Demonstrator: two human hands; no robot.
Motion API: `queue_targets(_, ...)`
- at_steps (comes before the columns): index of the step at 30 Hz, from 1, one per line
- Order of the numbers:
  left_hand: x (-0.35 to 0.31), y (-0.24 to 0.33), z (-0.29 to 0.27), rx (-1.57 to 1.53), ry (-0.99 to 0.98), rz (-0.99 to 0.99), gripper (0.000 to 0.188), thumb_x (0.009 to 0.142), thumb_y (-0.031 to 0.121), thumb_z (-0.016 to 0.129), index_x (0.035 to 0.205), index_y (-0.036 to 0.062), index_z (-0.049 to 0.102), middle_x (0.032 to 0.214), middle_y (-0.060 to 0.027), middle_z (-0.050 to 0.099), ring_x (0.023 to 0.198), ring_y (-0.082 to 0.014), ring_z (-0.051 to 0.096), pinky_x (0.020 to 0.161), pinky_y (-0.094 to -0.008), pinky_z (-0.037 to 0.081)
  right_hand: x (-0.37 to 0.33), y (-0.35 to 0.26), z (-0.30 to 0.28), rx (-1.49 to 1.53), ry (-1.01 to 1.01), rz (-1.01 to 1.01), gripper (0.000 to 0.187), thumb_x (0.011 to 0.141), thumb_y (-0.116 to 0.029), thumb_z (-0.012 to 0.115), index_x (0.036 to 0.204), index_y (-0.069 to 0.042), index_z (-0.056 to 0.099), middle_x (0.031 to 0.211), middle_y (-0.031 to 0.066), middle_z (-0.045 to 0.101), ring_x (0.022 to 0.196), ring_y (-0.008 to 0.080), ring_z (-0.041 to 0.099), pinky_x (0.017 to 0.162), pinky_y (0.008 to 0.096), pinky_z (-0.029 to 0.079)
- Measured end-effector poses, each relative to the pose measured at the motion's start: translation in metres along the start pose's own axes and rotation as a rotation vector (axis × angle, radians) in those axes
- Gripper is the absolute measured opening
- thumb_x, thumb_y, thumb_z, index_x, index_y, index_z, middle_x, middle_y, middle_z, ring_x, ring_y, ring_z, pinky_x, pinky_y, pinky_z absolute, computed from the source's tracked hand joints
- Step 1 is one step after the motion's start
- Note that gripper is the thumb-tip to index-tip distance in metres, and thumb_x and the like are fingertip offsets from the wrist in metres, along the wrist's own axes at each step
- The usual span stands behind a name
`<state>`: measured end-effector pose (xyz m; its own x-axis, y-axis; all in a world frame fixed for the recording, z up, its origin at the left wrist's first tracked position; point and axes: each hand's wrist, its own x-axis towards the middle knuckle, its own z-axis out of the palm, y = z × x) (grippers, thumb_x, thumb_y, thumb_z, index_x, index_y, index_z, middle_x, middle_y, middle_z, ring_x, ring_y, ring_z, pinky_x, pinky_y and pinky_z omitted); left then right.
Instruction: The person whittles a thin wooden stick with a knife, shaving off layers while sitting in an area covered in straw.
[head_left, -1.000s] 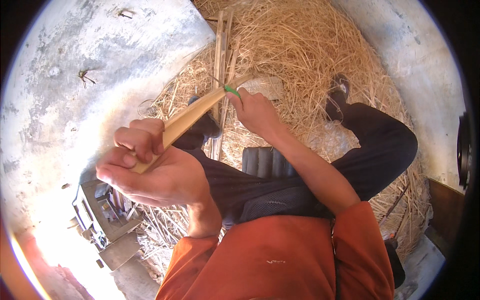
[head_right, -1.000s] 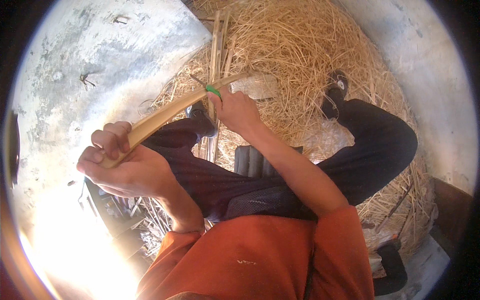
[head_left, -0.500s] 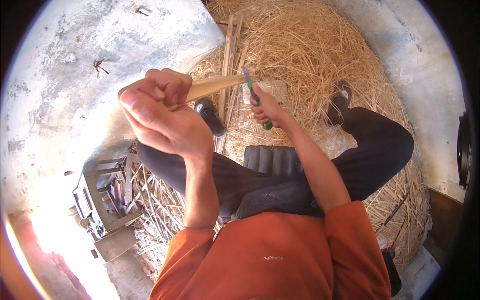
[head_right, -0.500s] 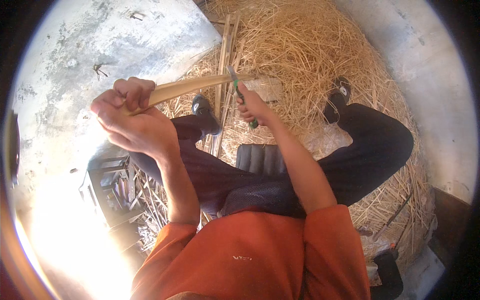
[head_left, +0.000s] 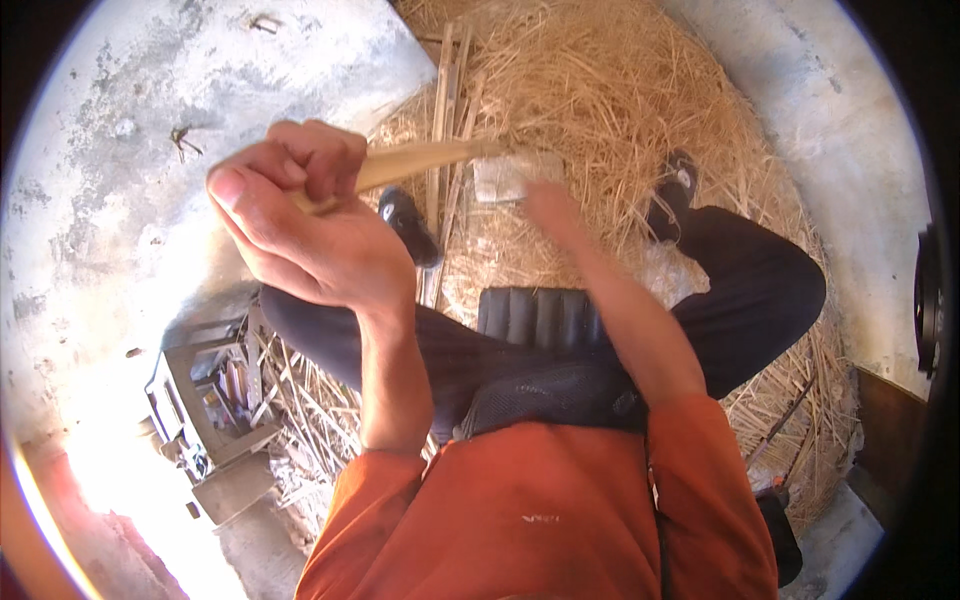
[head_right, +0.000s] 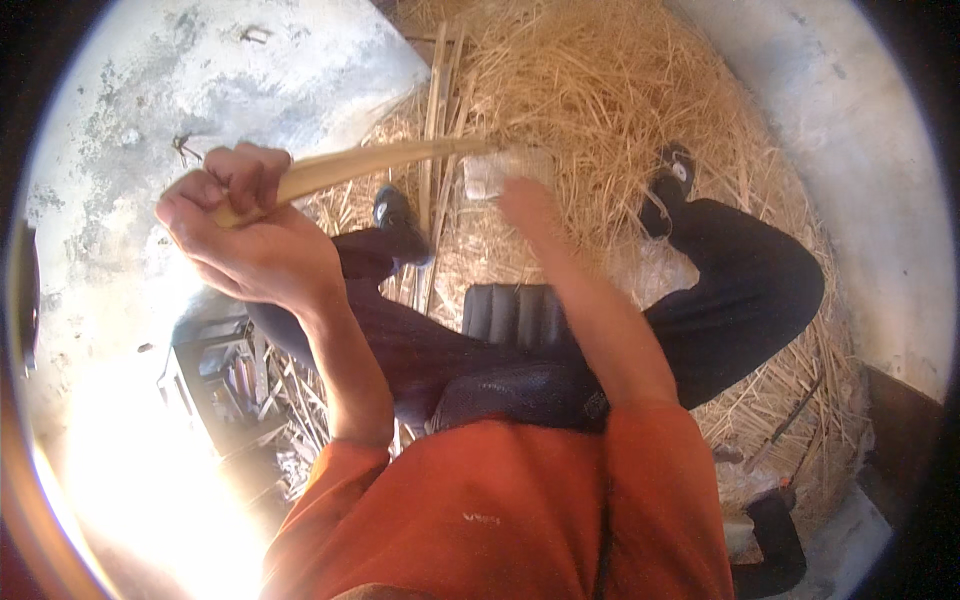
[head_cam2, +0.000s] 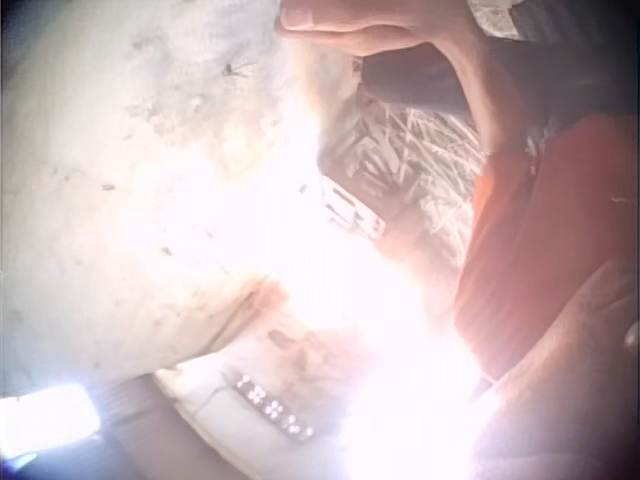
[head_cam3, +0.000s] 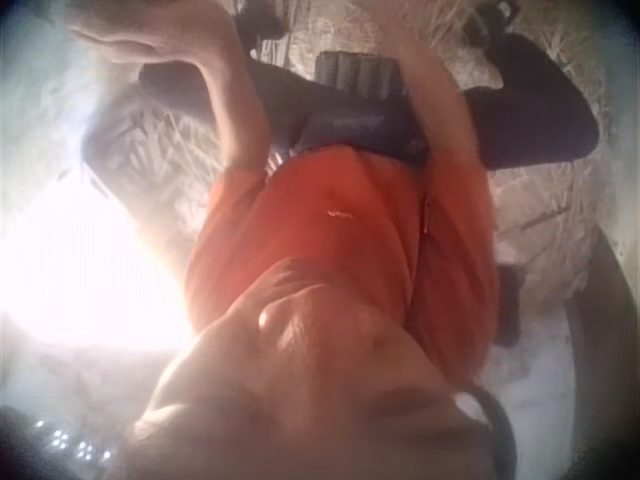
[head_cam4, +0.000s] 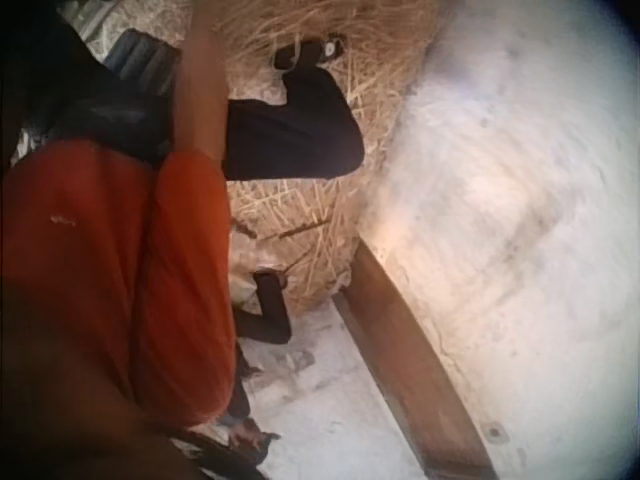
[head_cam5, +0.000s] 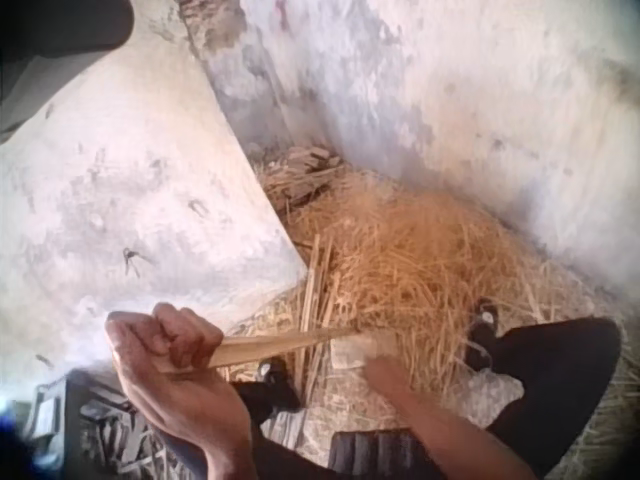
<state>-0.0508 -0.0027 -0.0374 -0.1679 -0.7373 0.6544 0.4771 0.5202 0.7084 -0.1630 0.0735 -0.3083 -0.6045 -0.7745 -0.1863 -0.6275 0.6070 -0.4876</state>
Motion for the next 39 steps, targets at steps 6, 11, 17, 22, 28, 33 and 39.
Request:
queue_targets(6, 0.004, 0.002, -0.014, -0.017, 0.034, -0.039, 0.031, 0.095, 0.033, 0.034, 0.072, 0.0117, 0.032, 0.057, -0.0007, 0.027, 0.052, -0.0105, 0.025, 0.051, -0.0242, 0.026, -0.013, 0.076, 0.021, 0.016, -0.01, 0.287, 0.04, 0.095, -0.03, 0.032, 0.104, 0.001, 0.055, 0.101, 0.0229, 0.061, 0.094, 0.0395, 0.058, 0.083, 0.0493, 0.043)
queue_targets(11, 0.005, 0.0, -0.021, -0.027, 0.036, -0.037, 0.031, 0.094, 0.034, 0.036, 0.072, 0.0126, 0.033, 0.058, 0.0002, 0.027, 0.054, -0.011, 0.024, 0.052, -0.0242, 0.025, -0.008, -0.012, -0.039, 0.577, 0.247, -0.024, 0.041, 0.098, -0.03, 0.027, 0.109, -0.003, 0.055, 0.099, 0.0243, 0.06, 0.088, 0.0412, 0.058, 0.076, 0.0486, 0.045)
queue_targets(17, 0.006, -0.001, -0.029, -0.022, 0.023, -0.054, 0.03, 0.093, 0.033, 0.037, 0.071, 0.013, 0.035, 0.057, 0.0001, 0.027, 0.053, -0.0117, 0.023, 0.052, -0.0256, 0.025, -0.009, -0.007, -0.004, 0.074, -0.165, -0.029, 0.044, 0.095, -0.031, 0.03, 0.113, -0.001, 0.057, 0.096, 0.0272, 0.061, 0.094, 0.041, 0.059, 0.083, 0.0478, 0.045)
queue_targets(22, 0.004, 0.002, -0.037, -0.065, 0.031, -0.098, 0.03, 0.092, 0.031, 0.037, 0.068, 0.0143, 0.035, 0.057, 0.0003, 0.028, 0.054, -0.012, 0.023, 0.055, -0.0274, 0.025, -0.016, 0.054, 0.025, 0.17, -0.074, 0.248, 0.051, 0.095, -0.04, 0.031, 0.107, 0.0, 0.059, 0.097, 0.0271, 0.061, 0.098, 0.0412, 0.057, 0.086, 0.0464, 0.043)
queue_targets(28, 0.004, 0.0, -0.036, -0.069, 0.033, -0.084, 0.029, 0.092, 0.029, 0.034, 0.066, 0.016, 0.032, 0.057, 0.0006, 0.026, 0.054, -0.0124, 0.024, 0.056, -0.0282, 0.025, -0.001, -0.021, -0.039, 0.66, 0.183, -0.023, 0.044, 0.096, -0.036, 0.033, 0.107, 0.001, 0.054, 0.07, 0.0241, 0.058, 0.068, 0.0398, 0.059, 0.062, 0.0481, 0.043)
queue_targets(33, 0.002, 0.002, -0.028, -0.039, 0.08, -0.085, 0.026, 0.091, 0.028, 0.036, 0.067, 0.0163, 0.033, 0.057, 0.0009, 0.026, 0.054, -0.0121, 0.024, 0.056, -0.0275, 0.025, -0.014, -0.034, 0.001, 0.706, 0.233, -0.24, 0.042, 0.097, -0.034, 0.034, 0.113, 0.0, 0.053, 0.068, 0.023, 0.059, 0.065, 0.0401, 0.06, 0.058, 0.0481, 0.042)
queue_targets(39, -0.003, 0.003, -0.018, -0.037, 0.156, -0.066, 0.028, 0.09, 0.026, 0.039, 0.065, 0.0164, 0.032, 0.056, 0.0014, 0.025, 0.054, -0.0115, 0.024, 0.056, -0.0266, 0.025, -0.011, 0.004, 0.036, 0.375, 0.301, 0.25, 0.035, 0.097, -0.03, 0.036, 0.096, -0.001, 0.054, 0.061, 0.021, 0.057, 0.058, 0.0412, 0.058, 0.054, 0.0478, 0.041)
